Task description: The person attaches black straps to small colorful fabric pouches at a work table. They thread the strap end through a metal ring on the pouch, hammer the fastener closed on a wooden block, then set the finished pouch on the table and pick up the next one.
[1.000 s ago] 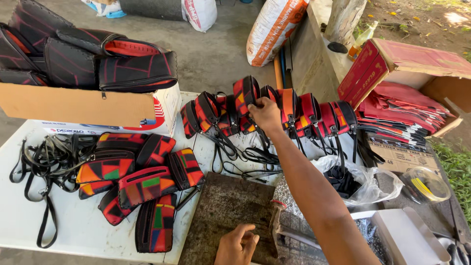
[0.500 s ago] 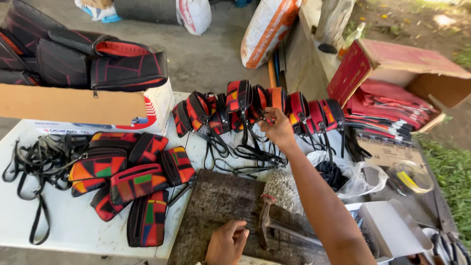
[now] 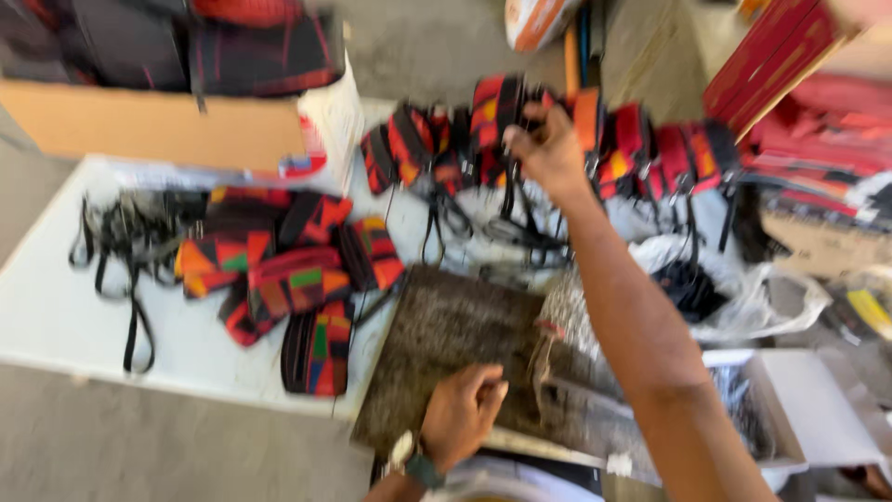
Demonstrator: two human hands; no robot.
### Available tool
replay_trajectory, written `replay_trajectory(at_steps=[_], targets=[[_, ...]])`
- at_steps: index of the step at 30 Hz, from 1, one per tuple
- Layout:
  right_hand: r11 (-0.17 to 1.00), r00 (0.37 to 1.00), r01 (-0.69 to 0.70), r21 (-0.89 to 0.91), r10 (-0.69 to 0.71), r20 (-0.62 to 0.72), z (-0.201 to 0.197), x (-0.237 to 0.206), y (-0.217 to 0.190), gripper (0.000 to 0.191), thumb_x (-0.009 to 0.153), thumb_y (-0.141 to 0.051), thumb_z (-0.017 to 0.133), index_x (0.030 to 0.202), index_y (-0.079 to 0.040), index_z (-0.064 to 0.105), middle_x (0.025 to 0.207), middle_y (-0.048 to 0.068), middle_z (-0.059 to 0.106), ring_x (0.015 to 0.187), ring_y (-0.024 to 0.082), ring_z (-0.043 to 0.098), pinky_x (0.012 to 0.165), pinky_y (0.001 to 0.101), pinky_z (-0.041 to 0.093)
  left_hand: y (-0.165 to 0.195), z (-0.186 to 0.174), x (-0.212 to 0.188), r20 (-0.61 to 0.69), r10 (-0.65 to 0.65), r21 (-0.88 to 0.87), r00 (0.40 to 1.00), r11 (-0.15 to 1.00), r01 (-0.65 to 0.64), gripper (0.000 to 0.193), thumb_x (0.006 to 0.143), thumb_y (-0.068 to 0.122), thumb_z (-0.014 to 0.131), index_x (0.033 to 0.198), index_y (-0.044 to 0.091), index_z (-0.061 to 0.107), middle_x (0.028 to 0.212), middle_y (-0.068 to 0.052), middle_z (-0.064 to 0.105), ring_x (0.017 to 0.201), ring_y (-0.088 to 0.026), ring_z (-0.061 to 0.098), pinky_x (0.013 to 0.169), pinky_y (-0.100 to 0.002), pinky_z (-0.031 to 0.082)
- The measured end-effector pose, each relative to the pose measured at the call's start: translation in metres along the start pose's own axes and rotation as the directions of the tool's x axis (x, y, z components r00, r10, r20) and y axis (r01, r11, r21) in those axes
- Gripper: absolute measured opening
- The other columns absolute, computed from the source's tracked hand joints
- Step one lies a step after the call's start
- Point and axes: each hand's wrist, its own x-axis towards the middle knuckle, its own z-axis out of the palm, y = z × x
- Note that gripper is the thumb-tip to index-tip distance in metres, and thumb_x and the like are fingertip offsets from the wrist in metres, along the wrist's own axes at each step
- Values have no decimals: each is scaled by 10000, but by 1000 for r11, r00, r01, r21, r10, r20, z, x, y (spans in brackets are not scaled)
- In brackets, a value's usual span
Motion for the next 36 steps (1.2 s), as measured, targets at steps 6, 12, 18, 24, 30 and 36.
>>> replay_trajectory(at_steps=[6, 12, 18, 24, 30, 36], targets=[[975, 970, 139, -176, -99, 220, -34, -101, -7, 475, 983, -67, 765, 1393, 33, 547, 950, 92, 692, 681, 84, 606, 554, 246, 467, 4, -43, 10, -72, 180, 26, 981, 984, -178, 187, 912, 194, 734, 1012, 41, 694, 908, -142, 733, 790, -305, 733, 704, -383, 577], [987, 970, 34, -156, 5, 242, -67, -235, -43, 344, 997, -71, 725, 1316, 20, 633, 971, 65, 708, 801, 65, 622, 685, 228, 501, -41, -139, 70, -246, 296, 675, 923, 736, -55, 463, 821, 147, 758, 1238, 33, 592, 1139, -180, 655, 1050, -370, 633, 830, -495, 517], [884, 950, 192, -426, -58, 306, -78, -338, -61, 350, 831, -139, 808, 1159, -57, 716, 985, 110, 737, 849, 234, 701, 756, 359, 566, -63, -140, 111, 134, 161, 904, 978, 384, -187, 484, 790, 115, 698, 1263, 93, 601, 1157, -200, 585, 1154, -368, 599, 845, -495, 511], [694, 950, 312, -649, -216, 226, -80, -347, -57, 401, 768, -120, 786, 1151, -44, 696, 1116, 174, 674, 976, 389, 627, 868, 463, 520, -59, -160, 135, 115, -88, 809, 989, 586, -42, 498, 847, 22, 613, 1336, 98, 558, 1268, -246, 550, 988, -464, 655, 814, -527, 546], [730, 958, 280, -624, -174, 226, -86, -350, -44, 361, 851, 3, 674, 1204, -68, 702, 1103, 136, 694, 976, 359, 646, 887, 438, 531, -69, -157, 147, 322, -93, 930, 942, 218, -296, 735, 823, 33, 582, 1489, 305, 435, 1350, -323, 450, 749, -405, 709, 734, -518, 530], [743, 957, 283, -606, -174, 234, -91, -352, -43, 343, 850, -9, 674, 1188, -64, 704, 1098, 148, 688, 996, 375, 646, 880, 447, 529, -45, -153, 158, 202, -66, 938, 977, 300, -174, 465, 976, 87, 561, 1397, 285, 548, 1183, -272, 523, 769, -440, 690, 669, -524, 567]])
